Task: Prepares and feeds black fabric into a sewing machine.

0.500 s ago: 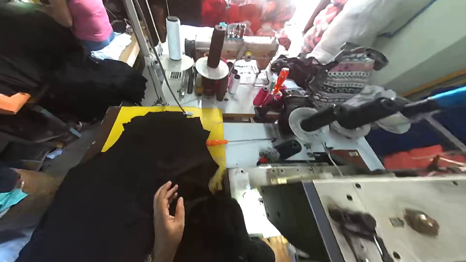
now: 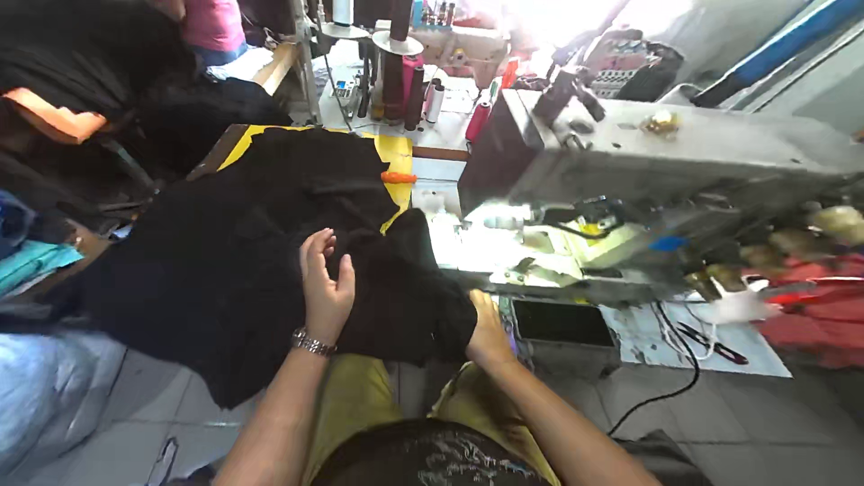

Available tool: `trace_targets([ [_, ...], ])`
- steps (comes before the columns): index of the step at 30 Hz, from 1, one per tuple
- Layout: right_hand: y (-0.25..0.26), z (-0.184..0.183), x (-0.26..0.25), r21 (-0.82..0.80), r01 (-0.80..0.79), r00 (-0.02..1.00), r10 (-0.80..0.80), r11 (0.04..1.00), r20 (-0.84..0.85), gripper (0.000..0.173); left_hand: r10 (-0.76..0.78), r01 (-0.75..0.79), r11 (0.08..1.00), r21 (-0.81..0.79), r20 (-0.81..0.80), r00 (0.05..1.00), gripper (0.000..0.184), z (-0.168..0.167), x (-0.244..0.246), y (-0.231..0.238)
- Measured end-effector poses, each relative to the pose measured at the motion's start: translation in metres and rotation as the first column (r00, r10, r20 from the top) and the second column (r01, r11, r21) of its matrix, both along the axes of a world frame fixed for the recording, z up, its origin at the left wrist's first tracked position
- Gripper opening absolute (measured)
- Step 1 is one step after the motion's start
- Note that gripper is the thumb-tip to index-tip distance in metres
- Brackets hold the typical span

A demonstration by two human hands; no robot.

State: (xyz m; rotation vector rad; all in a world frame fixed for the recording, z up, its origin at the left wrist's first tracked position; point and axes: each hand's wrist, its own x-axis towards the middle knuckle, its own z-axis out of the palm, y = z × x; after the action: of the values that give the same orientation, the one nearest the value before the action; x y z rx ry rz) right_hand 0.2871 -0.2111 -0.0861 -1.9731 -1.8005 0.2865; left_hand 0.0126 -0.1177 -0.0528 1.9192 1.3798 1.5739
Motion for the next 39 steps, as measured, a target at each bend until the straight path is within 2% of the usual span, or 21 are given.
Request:
trace_targets([
  [3,0.0,0.0,-0.001,0.009,0.004,1.0,-0.004,1.0,0.005,0.052,-0.075,0.074,0.997,-0.014,-0.041,0.996,0.05,0.001,0.009,-0.04],
  [6,-0.001,0.0,0.001,-0.014,0.007,1.0,-0.007,1.0,0.011,0.051,-0.098,0.096,0.995,-0.023,-0.106,0.99,0.05,-0.018,0.013,-0.046],
  [10,0.0,-0.003,0.001,0.017,0.001,1.0,-0.002,1.0,0.03,0.047,-0.066,0.044,0.961,-0.271,-0.074,0.995,0.049,-0.039,0.011,-0.033],
  [13,0.002,-0.003,0.001,0.087,-0.024,0.999,0.02,0.996,0.044,0.039,-0.063,0.032,0.946,-0.324,-0.087,0.994,0.044,-0.036,0.011,-0.027],
  [19,0.005,-0.014,0.005,0.233,-0.073,0.995,0.056,0.97,0.079,0.024,-0.074,0.028,0.95,-0.31,-0.139,0.987,0.038,-0.04,0.007,-0.025],
  [29,0.007,-0.025,0.01,0.307,-0.127,0.992,0.112,0.943,0.066,0.022,-0.058,0.007,0.946,-0.323,-0.15,0.987,0.032,-0.041,0.009,-0.028],
  [39,0.007,-0.023,0.008,0.317,-0.113,0.99,0.08,0.942,0.114,0.023,-0.068,0.033,0.958,-0.287,-0.113,0.991,0.03,-0.043,0.01,-0.029],
])
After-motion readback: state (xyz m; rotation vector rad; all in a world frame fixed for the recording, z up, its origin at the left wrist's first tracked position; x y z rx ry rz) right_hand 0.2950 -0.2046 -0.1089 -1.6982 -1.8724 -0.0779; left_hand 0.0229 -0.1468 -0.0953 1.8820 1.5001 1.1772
